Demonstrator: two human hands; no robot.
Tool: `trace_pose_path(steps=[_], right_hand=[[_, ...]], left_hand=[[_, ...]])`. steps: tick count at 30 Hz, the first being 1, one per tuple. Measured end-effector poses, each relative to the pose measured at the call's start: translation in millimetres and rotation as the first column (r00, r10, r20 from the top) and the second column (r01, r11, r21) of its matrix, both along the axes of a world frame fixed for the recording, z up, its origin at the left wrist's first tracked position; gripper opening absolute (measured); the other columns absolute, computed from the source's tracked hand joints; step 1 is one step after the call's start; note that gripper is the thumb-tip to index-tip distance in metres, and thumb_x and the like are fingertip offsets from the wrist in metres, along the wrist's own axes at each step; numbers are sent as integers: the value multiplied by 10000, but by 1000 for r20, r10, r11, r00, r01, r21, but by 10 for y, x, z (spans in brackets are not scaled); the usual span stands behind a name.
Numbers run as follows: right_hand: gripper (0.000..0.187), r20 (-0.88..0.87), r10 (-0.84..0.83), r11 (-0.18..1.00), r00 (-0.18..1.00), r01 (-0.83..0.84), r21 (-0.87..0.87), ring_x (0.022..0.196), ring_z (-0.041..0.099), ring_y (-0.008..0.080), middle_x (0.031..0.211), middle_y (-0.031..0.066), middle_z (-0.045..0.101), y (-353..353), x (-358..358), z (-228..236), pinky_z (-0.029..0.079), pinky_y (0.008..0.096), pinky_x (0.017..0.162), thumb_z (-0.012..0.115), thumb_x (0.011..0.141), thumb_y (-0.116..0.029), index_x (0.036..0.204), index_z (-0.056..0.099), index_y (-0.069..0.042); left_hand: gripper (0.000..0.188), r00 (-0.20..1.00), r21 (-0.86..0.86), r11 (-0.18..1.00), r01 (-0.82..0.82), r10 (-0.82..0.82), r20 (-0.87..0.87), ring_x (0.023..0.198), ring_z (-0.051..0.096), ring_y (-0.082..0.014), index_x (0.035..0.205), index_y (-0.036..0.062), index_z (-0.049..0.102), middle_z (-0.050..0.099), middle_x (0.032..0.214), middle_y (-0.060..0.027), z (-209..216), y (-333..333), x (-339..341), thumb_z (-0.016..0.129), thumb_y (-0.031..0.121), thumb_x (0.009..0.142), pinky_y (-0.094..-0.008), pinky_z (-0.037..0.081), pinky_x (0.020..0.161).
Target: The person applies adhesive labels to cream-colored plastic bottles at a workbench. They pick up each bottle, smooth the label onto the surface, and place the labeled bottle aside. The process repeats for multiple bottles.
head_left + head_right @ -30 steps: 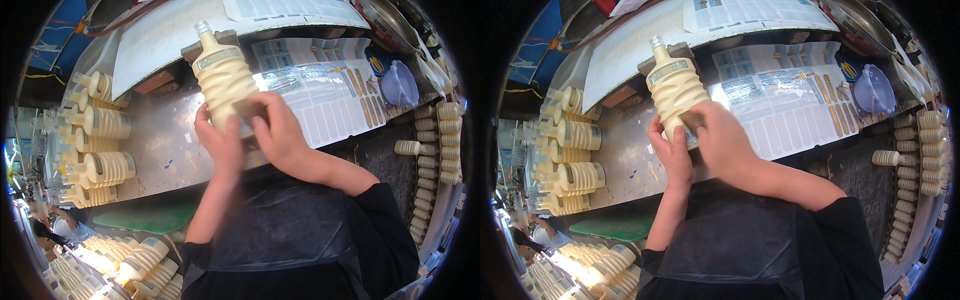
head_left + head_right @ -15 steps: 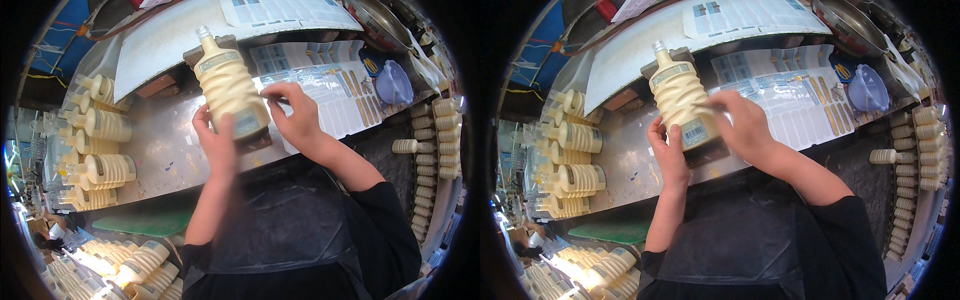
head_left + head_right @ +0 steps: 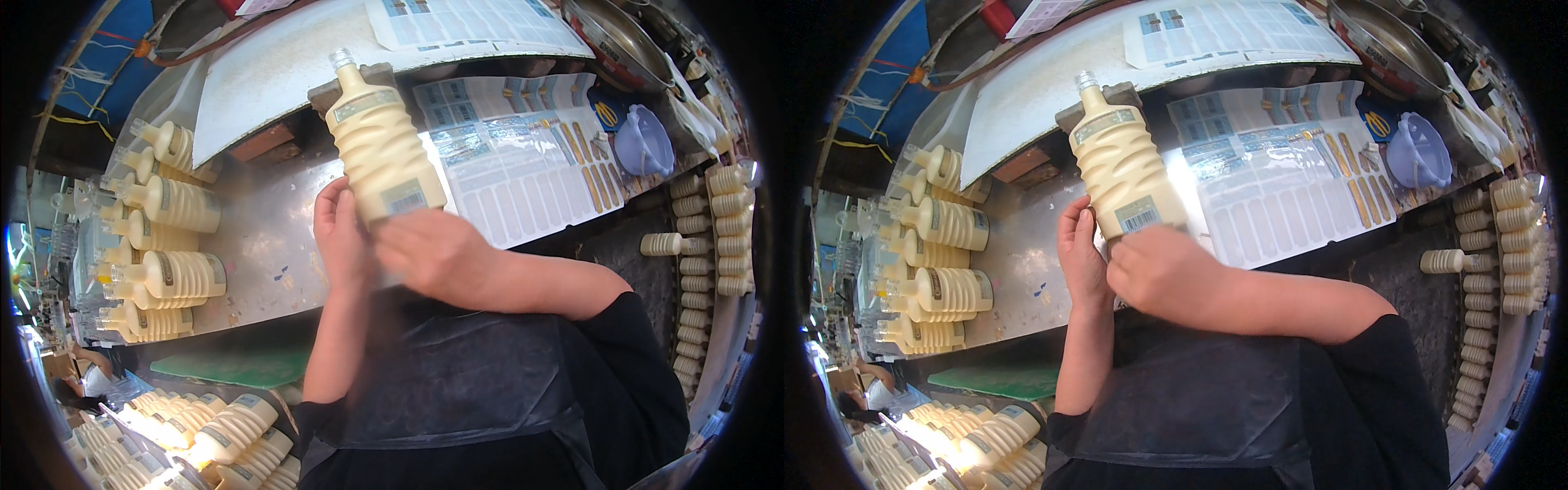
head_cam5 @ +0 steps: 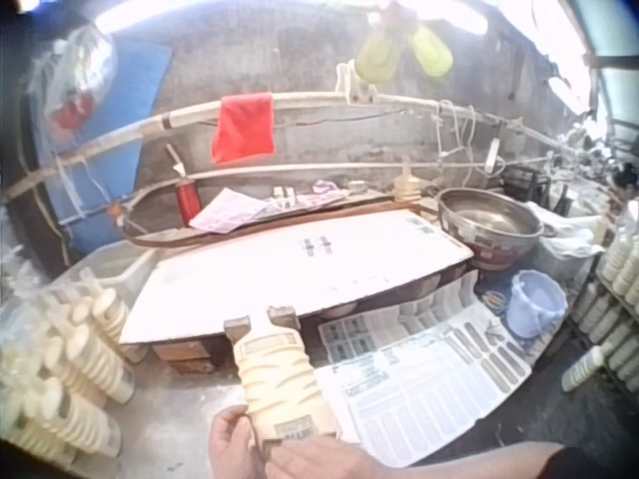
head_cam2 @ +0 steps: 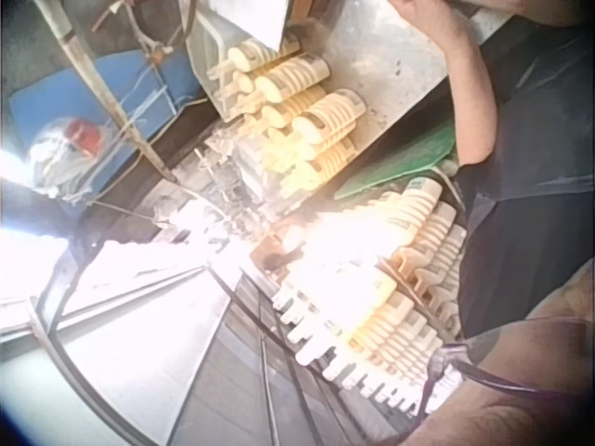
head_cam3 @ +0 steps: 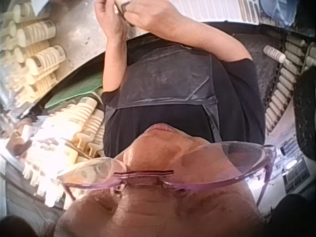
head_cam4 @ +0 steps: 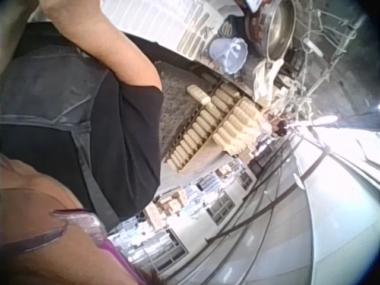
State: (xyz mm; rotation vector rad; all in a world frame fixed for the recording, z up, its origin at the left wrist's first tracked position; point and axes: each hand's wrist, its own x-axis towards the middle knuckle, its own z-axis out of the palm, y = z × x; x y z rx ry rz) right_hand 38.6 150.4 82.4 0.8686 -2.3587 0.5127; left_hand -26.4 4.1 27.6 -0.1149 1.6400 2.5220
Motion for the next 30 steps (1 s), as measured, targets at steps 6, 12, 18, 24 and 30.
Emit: trace_pose_path(steps=[6, 12, 18, 24, 30], right_hand=[[45, 232, 104, 977, 967, -57, -204, 764, 680, 301, 796, 108, 650, 27, 21, 28, 530, 418, 650, 640, 821, -105, 851, 625, -75], [255, 355, -397, 810, 847, 505, -298, 637, 703, 311, 762, 131, 714, 345, -141, 24, 549, 400, 574, 757, 873, -146, 1094, 656, -73], [334, 560, -304, 814, 771, 515, -267, 700, 702, 408, 784, 187, 711, 173, -9, 5, 549, 471, 630, 694, 923, -192, 1204, 543, -93], [330, 597, -324, 745, 734, 586, -317, 659, 682, 424, 738, 198, 694, 497, -66, -121, 532, 507, 612, 650, 945, -238, 1212, 530, -87], [306, 580, -216, 788, 785, 491, -371, 642, 696, 381, 719, 167, 692, 190, 28, 56, 547, 454, 601, 661, 937, -188, 1211, 554, -103]], left_hand=[[335, 1000, 14, 1000, 0, 0, 24, 1122, 569, -171, 1306, 3, 565, 632, 1169, -91, 49, 13, 27, 430, 240, 1112, -345, 437, 1035], [640, 949, -507, 856, -105, -65, -308, 1286, 463, -314, 1443, -16, 412, 491, 1341, -179, -63, 63, 179, 637, 321, 948, -457, 354, 1122], [824, 910, -687, 699, -199, -128, -394, 1323, 409, -395, 1488, -23, 354, 424, 1398, -236, -117, 137, 224, 725, 201, 788, -505, 329, 1137], [866, 964, -455, 890, 28, -145, -223, 1400, 375, -292, 1573, -13, 247, 347, 1554, -193, -250, 20, 248, 691, 273, 887, -431, 274, 1203], [854, 965, -311, 945, 102, -170, -201, 1407, 391, -268, 1583, -2, 247, 365, 1568, -168, -154, -7, 231, 701, 247, 903, -416, 304, 1191]])
